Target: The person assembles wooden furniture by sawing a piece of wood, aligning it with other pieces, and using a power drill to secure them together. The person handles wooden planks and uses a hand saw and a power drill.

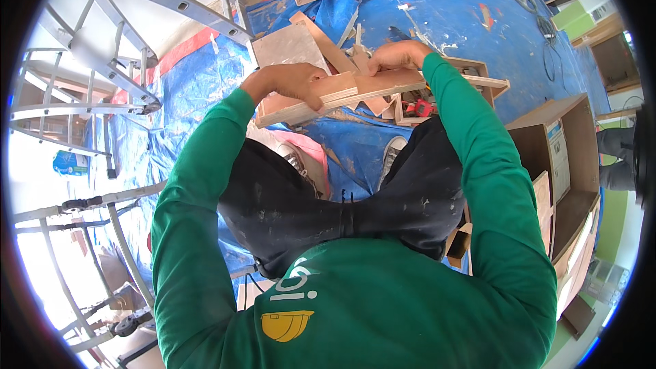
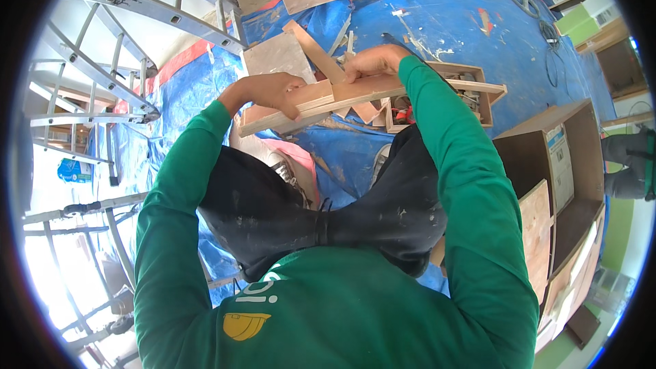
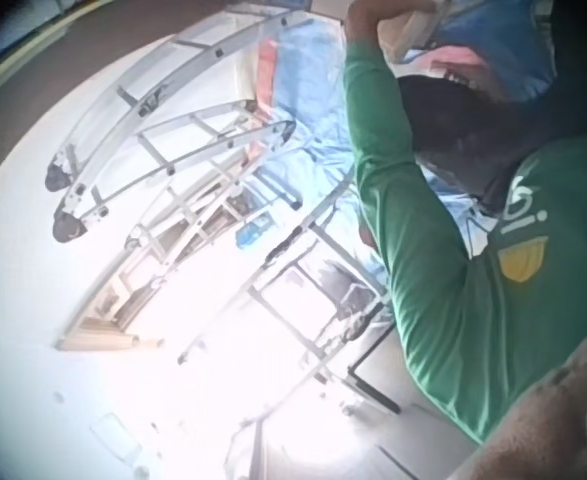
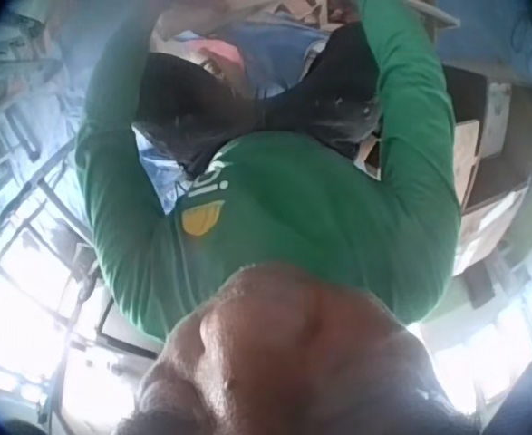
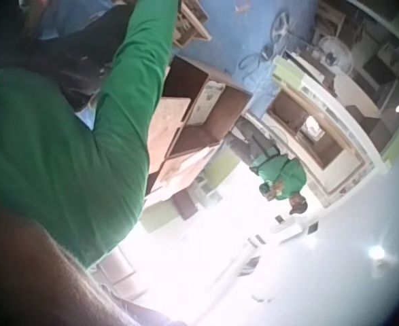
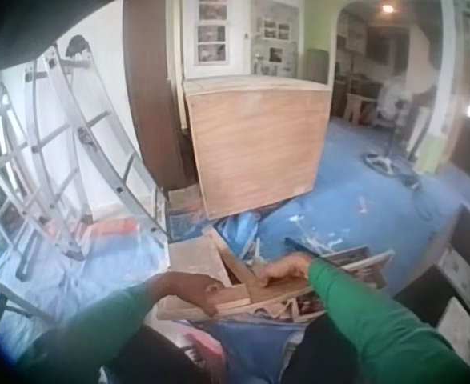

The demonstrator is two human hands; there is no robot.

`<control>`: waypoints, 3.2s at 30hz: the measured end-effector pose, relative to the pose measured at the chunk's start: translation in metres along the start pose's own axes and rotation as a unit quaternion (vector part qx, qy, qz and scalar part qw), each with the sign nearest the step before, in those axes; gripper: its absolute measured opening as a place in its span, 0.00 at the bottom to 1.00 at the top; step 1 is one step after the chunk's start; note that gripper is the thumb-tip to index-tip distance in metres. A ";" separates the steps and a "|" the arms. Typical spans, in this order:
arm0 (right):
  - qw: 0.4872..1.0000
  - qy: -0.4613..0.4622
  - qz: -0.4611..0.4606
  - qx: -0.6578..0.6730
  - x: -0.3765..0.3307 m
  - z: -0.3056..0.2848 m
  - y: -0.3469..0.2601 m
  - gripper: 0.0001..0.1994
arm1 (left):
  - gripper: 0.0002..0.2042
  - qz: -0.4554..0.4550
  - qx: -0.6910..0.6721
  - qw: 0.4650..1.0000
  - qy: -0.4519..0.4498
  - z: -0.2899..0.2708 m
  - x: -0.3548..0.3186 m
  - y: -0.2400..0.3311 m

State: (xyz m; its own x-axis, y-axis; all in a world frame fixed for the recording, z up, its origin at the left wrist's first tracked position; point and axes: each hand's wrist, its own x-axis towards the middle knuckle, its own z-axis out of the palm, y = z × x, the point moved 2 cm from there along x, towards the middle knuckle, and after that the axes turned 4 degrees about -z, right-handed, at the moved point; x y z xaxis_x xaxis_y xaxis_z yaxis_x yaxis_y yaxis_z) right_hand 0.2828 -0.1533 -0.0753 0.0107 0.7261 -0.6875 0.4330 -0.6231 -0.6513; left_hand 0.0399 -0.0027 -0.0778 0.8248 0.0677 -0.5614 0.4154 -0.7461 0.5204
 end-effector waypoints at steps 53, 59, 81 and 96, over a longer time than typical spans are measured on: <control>0.989 0.054 -0.081 -0.112 0.008 -0.006 0.003 0.22 | 0.45 0.015 0.062 0.993 0.097 0.000 0.006 0.018; 0.991 0.006 -0.070 -0.118 0.003 -0.012 -0.003 0.21 | 0.42 0.026 0.049 0.992 0.114 -0.002 0.001 0.026; 0.998 0.018 0.002 -0.062 -0.029 -0.022 0.001 0.33 | 0.45 -0.005 0.091 0.986 0.142 -0.009 -0.015 0.023; 0.970 0.102 -0.165 -0.147 0.019 -0.016 0.017 0.20 | 0.43 -0.035 0.066 0.983 0.168 -0.018 -0.018 -0.001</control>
State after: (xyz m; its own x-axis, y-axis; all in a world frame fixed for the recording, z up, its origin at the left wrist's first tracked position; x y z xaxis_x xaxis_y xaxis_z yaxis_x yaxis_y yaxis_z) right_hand 0.3043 -0.1457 -0.0939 -0.0076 0.9327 -0.3606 0.6818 -0.2589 -0.6842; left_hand 0.0311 0.0089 -0.0567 0.8855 0.3194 -0.3374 0.4399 -0.8101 0.3875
